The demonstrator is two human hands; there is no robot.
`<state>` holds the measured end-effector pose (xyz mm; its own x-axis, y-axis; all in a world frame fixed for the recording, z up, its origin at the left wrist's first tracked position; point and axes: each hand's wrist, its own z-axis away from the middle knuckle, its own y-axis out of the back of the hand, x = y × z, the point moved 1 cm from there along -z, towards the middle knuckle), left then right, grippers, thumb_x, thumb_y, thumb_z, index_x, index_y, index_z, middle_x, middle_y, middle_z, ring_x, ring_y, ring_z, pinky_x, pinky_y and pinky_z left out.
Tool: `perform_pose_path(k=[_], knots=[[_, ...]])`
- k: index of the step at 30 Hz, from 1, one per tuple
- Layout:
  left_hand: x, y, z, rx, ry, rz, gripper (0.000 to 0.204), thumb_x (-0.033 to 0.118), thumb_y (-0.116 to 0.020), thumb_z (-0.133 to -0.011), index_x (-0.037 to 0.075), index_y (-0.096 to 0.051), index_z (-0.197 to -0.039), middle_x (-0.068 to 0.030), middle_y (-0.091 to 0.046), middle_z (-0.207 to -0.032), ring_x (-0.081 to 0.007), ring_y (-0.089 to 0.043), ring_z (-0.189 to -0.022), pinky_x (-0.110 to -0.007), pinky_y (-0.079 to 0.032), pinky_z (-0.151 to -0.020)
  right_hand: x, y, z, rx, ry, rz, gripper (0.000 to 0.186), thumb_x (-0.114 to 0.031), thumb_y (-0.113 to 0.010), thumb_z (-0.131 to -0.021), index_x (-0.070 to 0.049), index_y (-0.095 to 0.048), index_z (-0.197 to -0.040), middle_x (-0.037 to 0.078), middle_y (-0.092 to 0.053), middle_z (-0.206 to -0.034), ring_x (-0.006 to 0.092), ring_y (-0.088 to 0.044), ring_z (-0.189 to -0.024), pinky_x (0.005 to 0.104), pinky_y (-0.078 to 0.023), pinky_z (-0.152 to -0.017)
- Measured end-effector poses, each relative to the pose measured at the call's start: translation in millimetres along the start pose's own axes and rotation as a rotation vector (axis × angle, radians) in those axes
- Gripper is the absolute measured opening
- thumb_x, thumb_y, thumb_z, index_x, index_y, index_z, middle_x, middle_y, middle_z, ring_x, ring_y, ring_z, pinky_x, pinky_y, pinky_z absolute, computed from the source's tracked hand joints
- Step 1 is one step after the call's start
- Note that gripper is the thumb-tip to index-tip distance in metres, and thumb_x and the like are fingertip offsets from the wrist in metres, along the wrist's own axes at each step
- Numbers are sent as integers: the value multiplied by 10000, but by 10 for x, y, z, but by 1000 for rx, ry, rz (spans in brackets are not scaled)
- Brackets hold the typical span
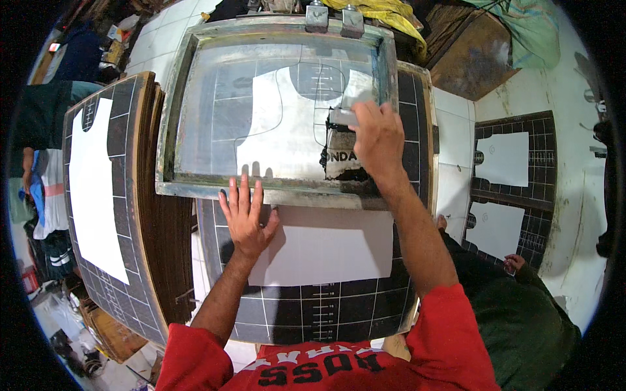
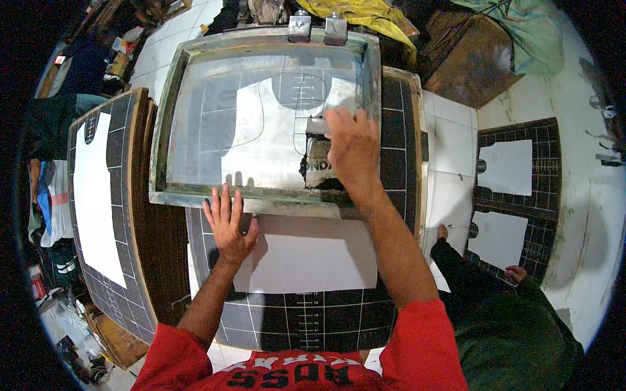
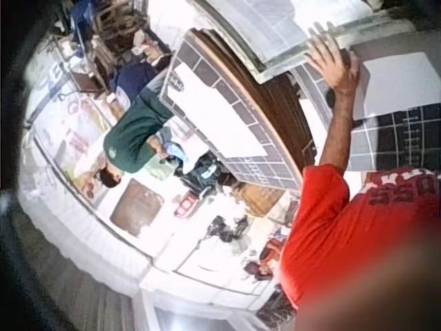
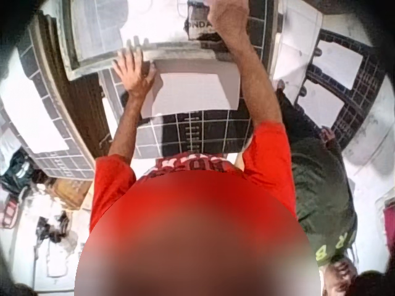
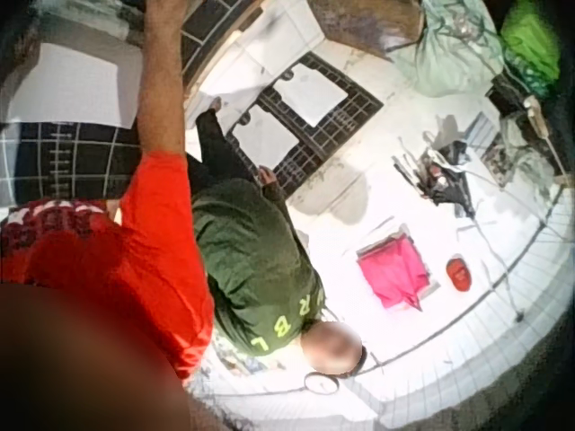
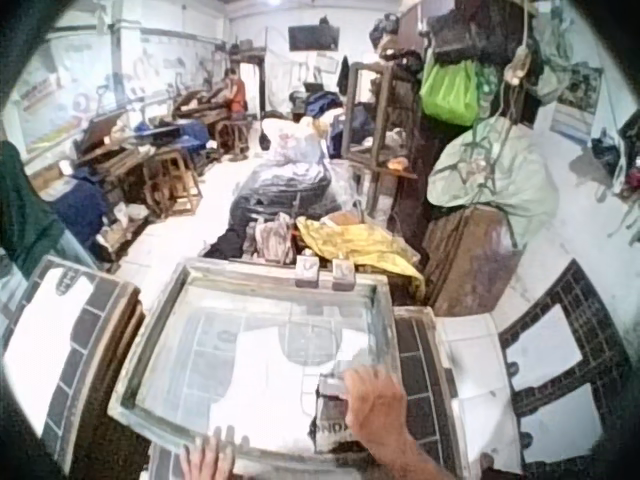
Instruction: The person repeatedly aligns a screen printing frame over a white t-shirt laid on a gridded board, then uses a squeegee to pull ink across the screen to print a design. The person lifts the frame, repositions it, and repeats the printing cycle on the same shirt.
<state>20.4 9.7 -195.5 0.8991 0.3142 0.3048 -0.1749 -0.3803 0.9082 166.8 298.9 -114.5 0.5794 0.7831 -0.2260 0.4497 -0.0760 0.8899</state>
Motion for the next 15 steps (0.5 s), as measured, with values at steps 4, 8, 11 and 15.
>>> perform_pose_path(k=[4, 8, 11, 15], knots=[[-10, -4, -1, -12, -1, -17, 749, 272, -694, -889, 88, -430, -1565, -183, -311, -1674, -413, -216, -1569, -682, -98, -1227, -276, 259, 612, -106, -30, 18, 283, 24, -678, -766, -81, -635, -1025, 79, -604, -935, 314, -579, -886, 442, -461, -794], [8, -14, 12, -15, 28, -15, 725, 298, -707, -919, 104, -436, -1563, -179, -310, -1674, -396, -212, -1572, -667, -98, -1234, -312, 285, 756, -54, 0, -37, 343, 54, -658, -736, -85, -628, -1049, 78, -575, -929, 304, -562, -899, 441, -450, -809], [41, 21, -19, -2, 56, -5, 690, 334, -725, -917, 110, -489, -1525, -163, -378, -1639, -375, -247, -1561, -633, -119, -1244, -268, 299, 786, -115, -19, -39, 368, 56, -665, -740, -84, -640, -1079, 73, -584, -957, 298, -562, -924, 437, -450, -830], [50, 184, -196, 110, -56, -29, 529, 294, -782, -875, 102, -619, -1339, -121, -597, -1368, -345, -461, -1380, -571, -253, -1202, -394, 352, 961, -78, -35, -43, 387, 39, -702, -754, -81, -656, -1119, 59, -604, -1018, 299, -568, -955, 437, -454, -865]])
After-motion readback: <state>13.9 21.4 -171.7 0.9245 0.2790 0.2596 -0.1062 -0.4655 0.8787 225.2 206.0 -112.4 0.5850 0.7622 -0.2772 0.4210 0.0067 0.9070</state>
